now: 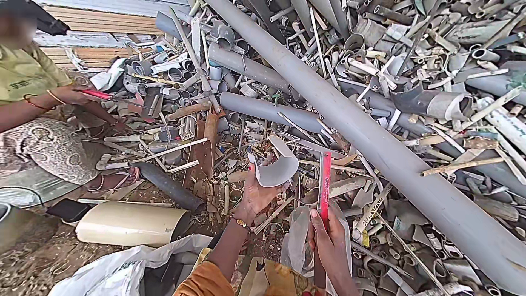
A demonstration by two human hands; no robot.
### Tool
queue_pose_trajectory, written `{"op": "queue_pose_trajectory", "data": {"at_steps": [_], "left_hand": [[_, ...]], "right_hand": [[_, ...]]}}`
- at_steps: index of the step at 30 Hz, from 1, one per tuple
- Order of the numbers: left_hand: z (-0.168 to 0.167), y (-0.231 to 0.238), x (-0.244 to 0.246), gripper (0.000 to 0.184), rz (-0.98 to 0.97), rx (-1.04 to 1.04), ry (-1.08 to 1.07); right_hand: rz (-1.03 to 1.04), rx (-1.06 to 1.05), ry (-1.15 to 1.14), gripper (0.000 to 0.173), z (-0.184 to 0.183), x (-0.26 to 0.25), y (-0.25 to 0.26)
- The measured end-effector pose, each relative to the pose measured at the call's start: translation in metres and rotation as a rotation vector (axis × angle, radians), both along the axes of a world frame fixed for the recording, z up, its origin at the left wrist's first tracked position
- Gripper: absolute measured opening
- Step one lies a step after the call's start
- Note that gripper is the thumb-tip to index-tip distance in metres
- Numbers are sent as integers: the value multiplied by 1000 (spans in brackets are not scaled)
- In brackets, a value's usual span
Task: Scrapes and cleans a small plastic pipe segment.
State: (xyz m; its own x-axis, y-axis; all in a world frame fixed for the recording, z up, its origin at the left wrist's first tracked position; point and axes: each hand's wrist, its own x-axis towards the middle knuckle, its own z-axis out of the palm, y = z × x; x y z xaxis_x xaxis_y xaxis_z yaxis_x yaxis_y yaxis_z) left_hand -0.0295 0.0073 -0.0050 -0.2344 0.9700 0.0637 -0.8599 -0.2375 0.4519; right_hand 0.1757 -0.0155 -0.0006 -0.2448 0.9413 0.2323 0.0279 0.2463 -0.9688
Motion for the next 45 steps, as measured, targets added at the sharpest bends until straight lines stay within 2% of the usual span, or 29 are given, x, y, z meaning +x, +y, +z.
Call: {"op": "queue_pose_trajectory", "data": {"at_steps": [2,5,7,9,13,15,18,23,26,28,30,33,36,38,40,43,44,45], "left_hand": [[-4,-7,-12,113,-57,92,-40],[-9,-13,-26,108,-110,199,-54],[-7,-15,-30,109,-89,182,-75],[-5,-13,-32,107,-60,137,-126],[2,-4,-20,100,25,-9,-225],[5,-2,-17,99,58,-41,-218],[3,3,-13,90,126,-59,-186],[9,0,-8,72,146,-135,-125],[17,-1,-5,66,140,-187,-148],[15,-1,-5,74,144,-210,-198],[16,0,-4,77,141,-220,-242],[14,1,-1,73,95,-192,-279],[10,1,4,71,58,-171,-269],[9,0,7,69,59,-161,-246],[11,-1,8,67,77,-181,-219],[7,-1,4,74,98,-186,-234],[8,-2,2,76,111,-195,-246],[10,-2,1,75,123,-211,-247]], "right_hand": [[64,-103,-74,16,-1,9,-6],[230,-199,-234,13,5,30,-10],[359,-283,-348,12,10,43,-7],[441,-362,-448,17,7,49,-1],[554,-433,-536,45,21,46,2],[507,-344,-526,51,32,42,-4],[388,-83,-555,50,37,41,-10],[452,-63,-667,48,57,45,-15],[481,8,-622,47,68,41,-26],[445,119,-547,44,64,34,-33],[361,228,-612,44,56,24,-36],[138,327,-746,52,34,8,-31],[-19,355,-769,61,14,-6,-25],[57,297,-733,61,6,-14,-34],[268,73,-574,56,3,-20,-47],[540,-237,-275,61,5,-17,-55],[569,-232,-274,61,4,-13,-51],[540,-140,-363,59,3,-9,-46]]}}
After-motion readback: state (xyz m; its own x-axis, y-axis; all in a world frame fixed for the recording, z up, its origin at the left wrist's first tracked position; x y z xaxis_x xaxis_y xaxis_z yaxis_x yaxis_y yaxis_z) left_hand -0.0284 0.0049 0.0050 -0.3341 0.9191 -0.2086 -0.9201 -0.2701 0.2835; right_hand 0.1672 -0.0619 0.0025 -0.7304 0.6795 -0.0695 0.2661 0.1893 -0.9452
